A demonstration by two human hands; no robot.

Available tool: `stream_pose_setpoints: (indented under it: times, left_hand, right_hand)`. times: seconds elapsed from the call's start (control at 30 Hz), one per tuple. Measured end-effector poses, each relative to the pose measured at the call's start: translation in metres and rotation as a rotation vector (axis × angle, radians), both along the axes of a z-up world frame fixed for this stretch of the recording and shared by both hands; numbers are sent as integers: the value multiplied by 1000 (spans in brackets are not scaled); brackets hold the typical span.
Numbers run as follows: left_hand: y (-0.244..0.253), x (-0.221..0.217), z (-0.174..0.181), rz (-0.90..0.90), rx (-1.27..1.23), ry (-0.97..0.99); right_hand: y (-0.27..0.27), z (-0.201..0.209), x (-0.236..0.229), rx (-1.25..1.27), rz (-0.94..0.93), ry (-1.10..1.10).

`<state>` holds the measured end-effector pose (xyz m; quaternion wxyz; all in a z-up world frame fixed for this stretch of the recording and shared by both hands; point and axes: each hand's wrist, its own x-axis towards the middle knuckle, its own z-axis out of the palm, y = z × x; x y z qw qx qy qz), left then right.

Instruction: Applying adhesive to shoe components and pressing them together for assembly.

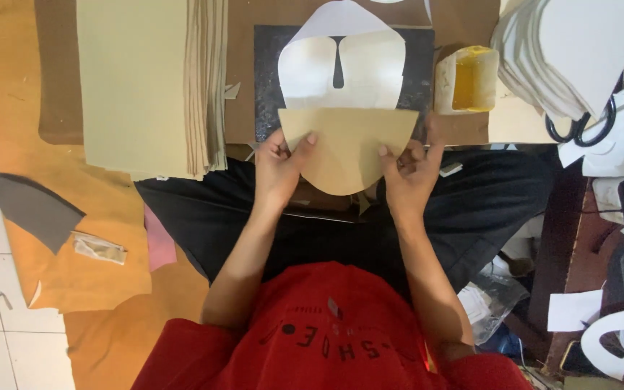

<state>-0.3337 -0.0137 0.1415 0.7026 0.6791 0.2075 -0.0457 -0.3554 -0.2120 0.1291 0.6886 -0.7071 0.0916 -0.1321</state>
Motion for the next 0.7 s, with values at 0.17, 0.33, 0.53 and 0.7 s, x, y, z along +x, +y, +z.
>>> stream_pose_setpoints:
  times: [0.17, 0.33, 0.53, 0.7]
  left_hand:
    - [9, 17, -7, -56, 175, -79]
    - [10, 41, 8, 5, 422, -139]
    - [14, 42, -10, -56, 501, -101]
    - [10, 42, -9, -52, 599, 4]
  right_hand:
    - [-9, 22, 36, -114, -3, 163]
    - [-12, 29, 68, -278, 100, 189]
    - [-15, -1, 69, -374, 109, 188]
    - [-9, 0, 67, -424, 54, 161]
